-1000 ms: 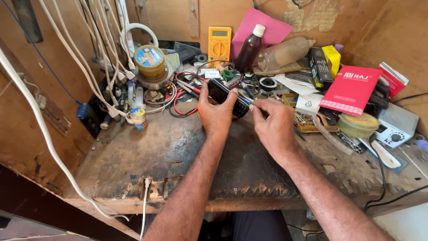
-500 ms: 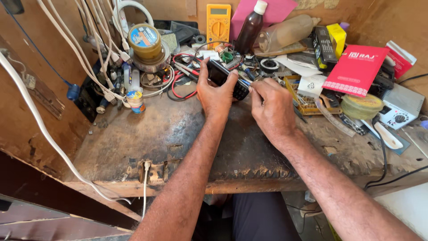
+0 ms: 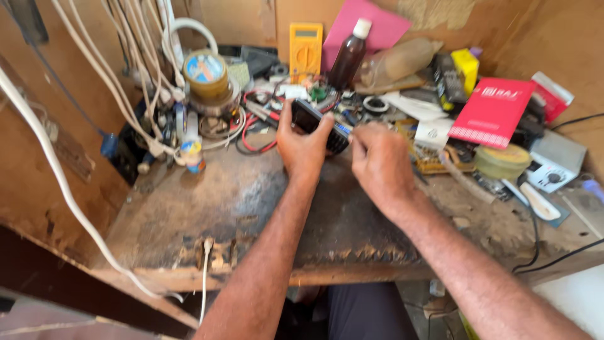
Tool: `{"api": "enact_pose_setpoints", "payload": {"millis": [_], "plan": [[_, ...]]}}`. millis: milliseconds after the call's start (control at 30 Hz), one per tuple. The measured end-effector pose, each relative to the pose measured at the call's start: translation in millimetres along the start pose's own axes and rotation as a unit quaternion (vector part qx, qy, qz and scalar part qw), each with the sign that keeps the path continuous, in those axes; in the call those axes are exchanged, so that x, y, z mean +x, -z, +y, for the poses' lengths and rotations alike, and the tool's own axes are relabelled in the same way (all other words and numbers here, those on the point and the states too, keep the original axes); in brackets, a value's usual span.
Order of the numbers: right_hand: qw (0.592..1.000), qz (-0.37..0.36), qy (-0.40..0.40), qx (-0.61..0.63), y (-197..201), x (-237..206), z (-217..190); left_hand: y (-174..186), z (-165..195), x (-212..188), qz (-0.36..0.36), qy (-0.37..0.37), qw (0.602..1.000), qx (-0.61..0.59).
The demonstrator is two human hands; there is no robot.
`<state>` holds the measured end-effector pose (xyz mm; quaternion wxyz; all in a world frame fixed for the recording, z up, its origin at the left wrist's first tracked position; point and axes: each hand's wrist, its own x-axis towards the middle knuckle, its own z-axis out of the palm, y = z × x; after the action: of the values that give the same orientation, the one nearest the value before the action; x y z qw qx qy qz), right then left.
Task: The person uses a small tool to pry and separate the back cover of a mobile phone, then continues to work on the internal components. The person handles the phone and tool throughout the clip.
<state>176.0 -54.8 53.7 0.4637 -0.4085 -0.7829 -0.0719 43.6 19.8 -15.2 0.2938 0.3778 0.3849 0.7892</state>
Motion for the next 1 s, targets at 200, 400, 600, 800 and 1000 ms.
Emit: {"api": "enact_pose_setpoints", "payload": {"millis": [200, 400, 600, 800, 1000], "plan": [[0.985, 0.009, -0.150, 0.088, -12, 1, 10, 1, 2, -2, 0.005, -0.007, 1.000, 0.005], [0.910, -0.066, -0.332, 0.239, -11, 5, 20, 2, 20, -8, -0.029, 0.057, 0.996, -0.064], [0.970, -0.045, -0.187, 0.150, -10, -3, 21, 3, 27, -11, -0.038, 0.071, 0.994, -0.079], [0.993, -0.038, -0.055, 0.099, -2, -2, 25, 4, 27, -11, -0.045, 0.067, 0.994, -0.079], [0.907, -0.141, -0.331, 0.220, -3, 9, 25, 5, 32, -12, -0.070, 0.052, 0.989, -0.115]]}}
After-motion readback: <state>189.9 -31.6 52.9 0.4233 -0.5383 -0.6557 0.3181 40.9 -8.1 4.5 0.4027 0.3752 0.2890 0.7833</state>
